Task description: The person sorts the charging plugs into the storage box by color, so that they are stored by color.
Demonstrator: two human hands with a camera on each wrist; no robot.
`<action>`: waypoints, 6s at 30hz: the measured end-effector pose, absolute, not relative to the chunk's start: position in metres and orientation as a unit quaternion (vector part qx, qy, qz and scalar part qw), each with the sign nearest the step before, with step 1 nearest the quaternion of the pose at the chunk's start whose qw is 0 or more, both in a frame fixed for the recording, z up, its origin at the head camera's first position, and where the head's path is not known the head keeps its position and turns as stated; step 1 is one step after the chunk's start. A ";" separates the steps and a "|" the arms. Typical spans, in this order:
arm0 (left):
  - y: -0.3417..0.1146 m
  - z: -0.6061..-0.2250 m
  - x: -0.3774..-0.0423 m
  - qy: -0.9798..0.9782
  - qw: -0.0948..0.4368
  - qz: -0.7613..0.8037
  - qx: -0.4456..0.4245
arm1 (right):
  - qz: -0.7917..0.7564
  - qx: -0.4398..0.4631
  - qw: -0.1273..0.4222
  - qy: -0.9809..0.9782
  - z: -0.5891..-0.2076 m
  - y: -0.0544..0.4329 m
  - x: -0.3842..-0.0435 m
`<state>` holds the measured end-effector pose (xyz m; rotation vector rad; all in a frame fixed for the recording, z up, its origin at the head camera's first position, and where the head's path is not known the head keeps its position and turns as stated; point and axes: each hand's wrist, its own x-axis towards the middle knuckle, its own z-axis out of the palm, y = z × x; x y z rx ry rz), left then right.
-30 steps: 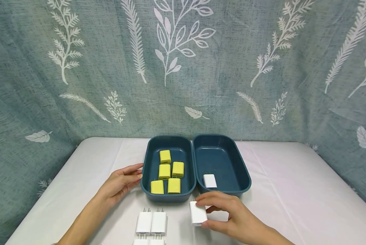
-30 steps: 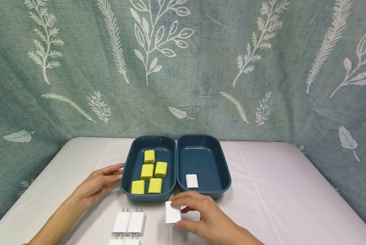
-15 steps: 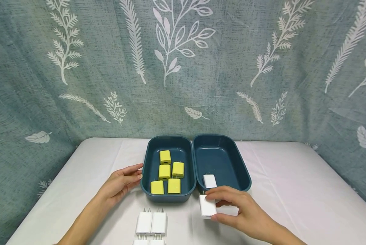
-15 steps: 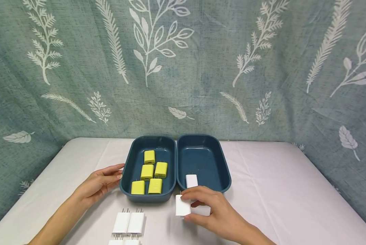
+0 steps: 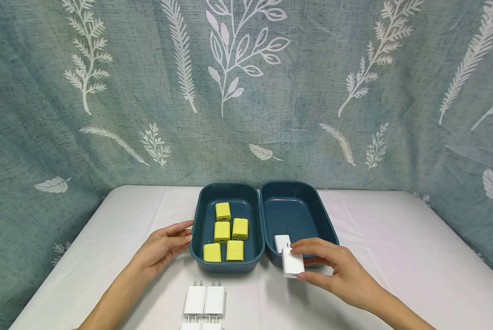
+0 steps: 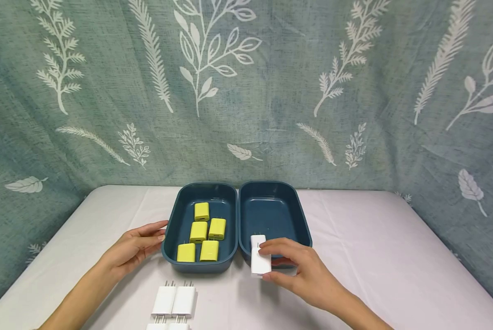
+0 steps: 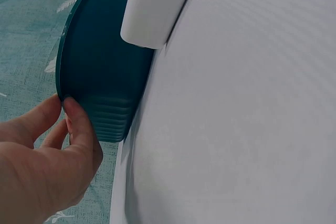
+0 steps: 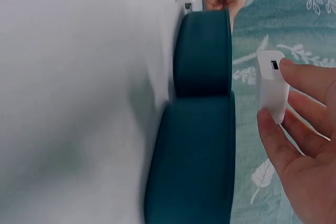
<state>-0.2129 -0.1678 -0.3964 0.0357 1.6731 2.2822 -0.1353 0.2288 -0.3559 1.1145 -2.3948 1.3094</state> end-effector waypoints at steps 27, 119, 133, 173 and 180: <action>-0.167 -0.396 -0.212 0.589 0.154 0.793 0.012 | 0.473 0.224 0.059 -0.850 -0.365 0.251 -0.171; -0.168 -0.396 -0.212 0.583 0.156 0.797 0.017 | 0.441 0.404 0.064 -0.799 -0.347 0.181 -0.141; -0.168 -0.397 -0.213 0.585 0.155 0.796 0.018 | 0.440 0.439 0.034 -0.783 -0.356 0.152 -0.131; -0.168 -0.398 -0.212 0.586 0.155 0.795 0.019 | 0.311 0.444 -0.065 -0.838 -0.397 0.098 -0.133; -0.166 -0.398 -0.213 0.588 0.156 0.793 0.015 | 0.296 0.452 -0.044 -0.840 -0.399 0.095 -0.134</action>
